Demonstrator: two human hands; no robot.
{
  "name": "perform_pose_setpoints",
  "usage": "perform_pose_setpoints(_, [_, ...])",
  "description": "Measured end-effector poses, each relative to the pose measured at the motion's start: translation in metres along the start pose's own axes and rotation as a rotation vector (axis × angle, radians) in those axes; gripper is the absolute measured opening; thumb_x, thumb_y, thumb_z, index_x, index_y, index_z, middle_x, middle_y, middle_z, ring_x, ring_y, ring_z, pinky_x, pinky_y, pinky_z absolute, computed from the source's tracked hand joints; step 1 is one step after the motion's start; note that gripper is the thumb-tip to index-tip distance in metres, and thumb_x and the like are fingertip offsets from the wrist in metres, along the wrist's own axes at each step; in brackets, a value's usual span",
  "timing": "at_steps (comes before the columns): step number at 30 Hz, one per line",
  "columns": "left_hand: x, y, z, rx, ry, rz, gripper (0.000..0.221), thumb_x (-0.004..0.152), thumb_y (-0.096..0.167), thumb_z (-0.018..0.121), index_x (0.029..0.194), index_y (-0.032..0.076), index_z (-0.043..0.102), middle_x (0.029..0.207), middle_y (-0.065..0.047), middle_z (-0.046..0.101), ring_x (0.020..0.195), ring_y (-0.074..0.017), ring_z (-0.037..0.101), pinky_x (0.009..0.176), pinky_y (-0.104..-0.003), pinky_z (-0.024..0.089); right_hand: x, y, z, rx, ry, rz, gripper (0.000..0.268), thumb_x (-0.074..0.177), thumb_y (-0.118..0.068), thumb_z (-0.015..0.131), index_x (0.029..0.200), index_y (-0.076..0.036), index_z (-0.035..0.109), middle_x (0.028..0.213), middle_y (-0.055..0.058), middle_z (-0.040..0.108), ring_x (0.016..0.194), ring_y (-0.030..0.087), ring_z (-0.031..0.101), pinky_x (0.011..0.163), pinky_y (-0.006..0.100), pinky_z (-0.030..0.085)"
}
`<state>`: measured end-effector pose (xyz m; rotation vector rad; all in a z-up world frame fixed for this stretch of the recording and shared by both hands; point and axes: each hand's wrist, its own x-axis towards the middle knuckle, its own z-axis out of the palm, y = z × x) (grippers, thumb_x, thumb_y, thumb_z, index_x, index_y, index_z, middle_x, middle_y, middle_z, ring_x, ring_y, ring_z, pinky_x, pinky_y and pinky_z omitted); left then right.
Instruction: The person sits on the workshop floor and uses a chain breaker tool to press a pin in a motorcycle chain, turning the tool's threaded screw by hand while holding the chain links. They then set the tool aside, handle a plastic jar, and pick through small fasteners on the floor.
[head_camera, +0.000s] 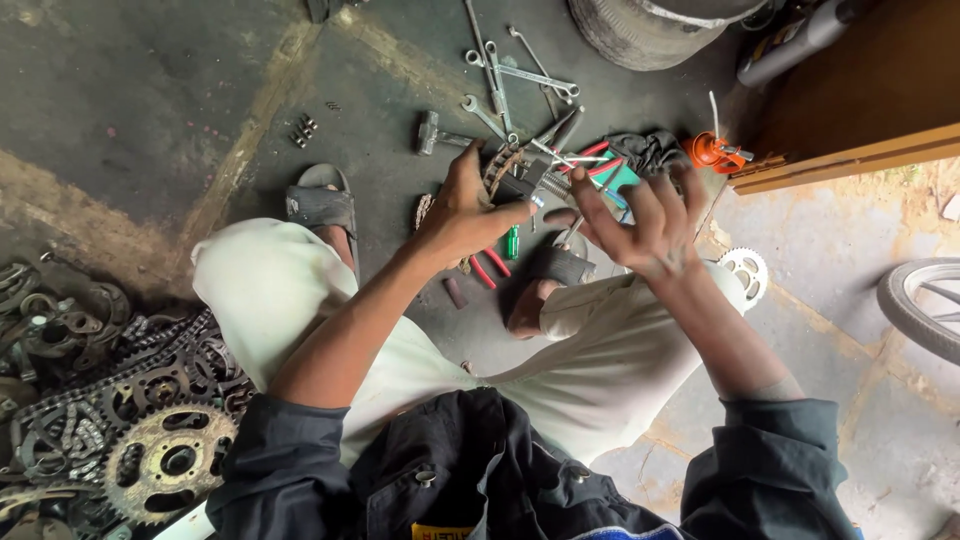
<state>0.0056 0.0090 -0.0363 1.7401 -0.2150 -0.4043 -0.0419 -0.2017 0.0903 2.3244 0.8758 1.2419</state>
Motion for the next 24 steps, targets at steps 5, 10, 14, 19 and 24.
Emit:
perform_pose_setpoints(5, [-0.006,0.029,-0.009,-0.066,-0.064,-0.034,0.091,0.075,0.023,0.086,0.145,-0.005,0.036,0.139,-0.024,0.049,0.127,-0.0325,0.052,0.102,-0.042,0.048,-0.02,0.019,0.031,0.028,0.042,-0.36,0.05,0.098,-0.061,0.072,0.117,-0.015,0.078,0.095,-0.004,0.061,0.096,0.013,0.063,0.099,0.035,0.051])
perform_pose_setpoints(10, [-0.01,0.049,-0.019,-0.02,-0.219,-0.085,0.077,0.071,0.023,0.084,0.137,-0.001,0.051,0.121,-0.019,0.065,0.114,-0.0306,0.065,0.096,-0.041,0.053,-0.014,0.043,0.045,0.136,0.117,-0.736,0.041,0.091,-0.036,0.072,0.131,-0.024,0.07,0.079,-0.005,0.044,0.076,0.013,0.047,0.083,0.031,0.036])
perform_pose_setpoints(14, [-0.01,0.044,-0.018,0.041,-0.211,0.019,0.093,0.069,0.036,0.091,0.138,-0.005,0.045,0.121,-0.019,0.062,0.115,-0.0293,0.063,0.098,-0.04,0.052,-0.007,0.049,0.051,0.291,0.249,-0.928,0.033,0.098,-0.028,0.061,0.123,-0.011,0.075,0.077,-0.005,0.043,0.076,0.011,0.047,0.078,0.03,0.034])
perform_pose_setpoints(19, [-0.017,0.017,-0.007,0.004,-0.197,0.18,0.117,0.074,0.051,0.092,0.147,-0.015,0.029,0.134,-0.028,0.052,0.126,-0.0336,0.055,0.102,-0.044,0.048,-0.004,0.051,0.044,0.176,0.296,-0.964,0.034,0.1,-0.028,0.055,0.119,-0.007,0.075,0.078,-0.004,0.049,0.076,0.01,0.047,0.074,0.027,0.034])
perform_pose_setpoints(24, [-0.016,0.021,-0.007,0.112,-0.225,0.032,0.097,0.076,0.055,0.094,0.13,-0.009,0.045,0.117,-0.025,0.058,0.109,-0.0283,0.06,0.088,-0.042,0.054,0.002,0.054,0.048,0.175,0.367,-1.007,0.035,0.101,-0.028,0.056,0.116,-0.002,0.074,0.072,-0.006,0.041,0.068,0.01,0.045,0.062,0.027,0.025])
